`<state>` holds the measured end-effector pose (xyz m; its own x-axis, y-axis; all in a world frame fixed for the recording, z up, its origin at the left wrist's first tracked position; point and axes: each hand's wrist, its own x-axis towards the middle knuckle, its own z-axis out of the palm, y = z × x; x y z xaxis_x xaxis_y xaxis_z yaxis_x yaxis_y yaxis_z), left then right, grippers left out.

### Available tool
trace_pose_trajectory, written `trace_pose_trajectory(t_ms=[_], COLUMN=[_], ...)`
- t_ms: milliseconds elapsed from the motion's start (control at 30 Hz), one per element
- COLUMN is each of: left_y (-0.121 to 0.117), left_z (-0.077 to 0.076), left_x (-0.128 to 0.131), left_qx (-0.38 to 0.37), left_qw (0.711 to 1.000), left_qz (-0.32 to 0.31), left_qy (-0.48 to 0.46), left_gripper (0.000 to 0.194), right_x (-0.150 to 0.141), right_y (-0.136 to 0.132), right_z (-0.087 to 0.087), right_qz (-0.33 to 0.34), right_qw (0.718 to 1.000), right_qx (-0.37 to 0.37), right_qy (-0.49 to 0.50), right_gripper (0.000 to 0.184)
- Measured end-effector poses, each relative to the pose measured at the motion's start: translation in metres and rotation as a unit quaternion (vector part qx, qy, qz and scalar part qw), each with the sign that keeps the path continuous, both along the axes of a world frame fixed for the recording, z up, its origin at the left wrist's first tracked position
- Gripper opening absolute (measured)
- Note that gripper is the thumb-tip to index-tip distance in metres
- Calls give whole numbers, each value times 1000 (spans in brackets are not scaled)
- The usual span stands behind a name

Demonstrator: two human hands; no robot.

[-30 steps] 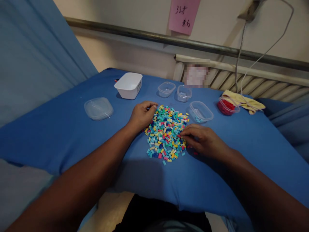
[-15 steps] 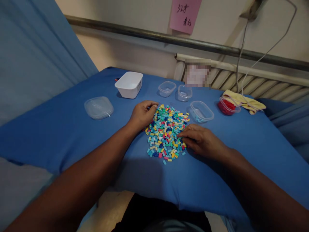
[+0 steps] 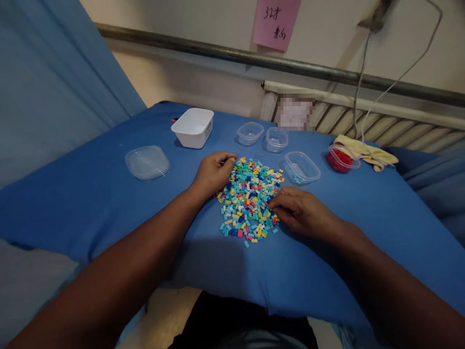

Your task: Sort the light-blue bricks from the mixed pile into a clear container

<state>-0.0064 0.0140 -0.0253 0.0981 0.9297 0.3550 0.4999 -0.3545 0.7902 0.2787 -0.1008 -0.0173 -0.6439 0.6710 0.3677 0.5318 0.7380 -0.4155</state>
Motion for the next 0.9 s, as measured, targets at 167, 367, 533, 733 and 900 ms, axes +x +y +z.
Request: trace_pose_trajectory(t_ms=[167, 367, 533, 733, 900], left_y=[-2, -4, -5, -5, -5], left_z=[4, 6, 8, 8, 9], left_x=[1, 1, 0, 1, 2], left_qx=[-3, -9, -4, -8, -13], left_qw=[1000, 1000, 1000, 1000, 1000], left_qz=[8, 9, 7, 7, 15], left_qy=[16, 11, 26, 15, 22], left_gripper=[31, 31, 30, 31, 31], right_x=[-2, 1, 24, 58, 74], right_y=[-1, -3, 2, 18, 26], right_z=[5, 15, 25, 17, 7], right_qz=[-9, -45, -164, -286, -315], right_qw=[1000, 999, 976, 938, 931], right_qx=[-6, 27, 128, 180, 178], right_qy=[-30, 7, 67, 77, 40], right_gripper=[6, 7, 8, 9, 21])
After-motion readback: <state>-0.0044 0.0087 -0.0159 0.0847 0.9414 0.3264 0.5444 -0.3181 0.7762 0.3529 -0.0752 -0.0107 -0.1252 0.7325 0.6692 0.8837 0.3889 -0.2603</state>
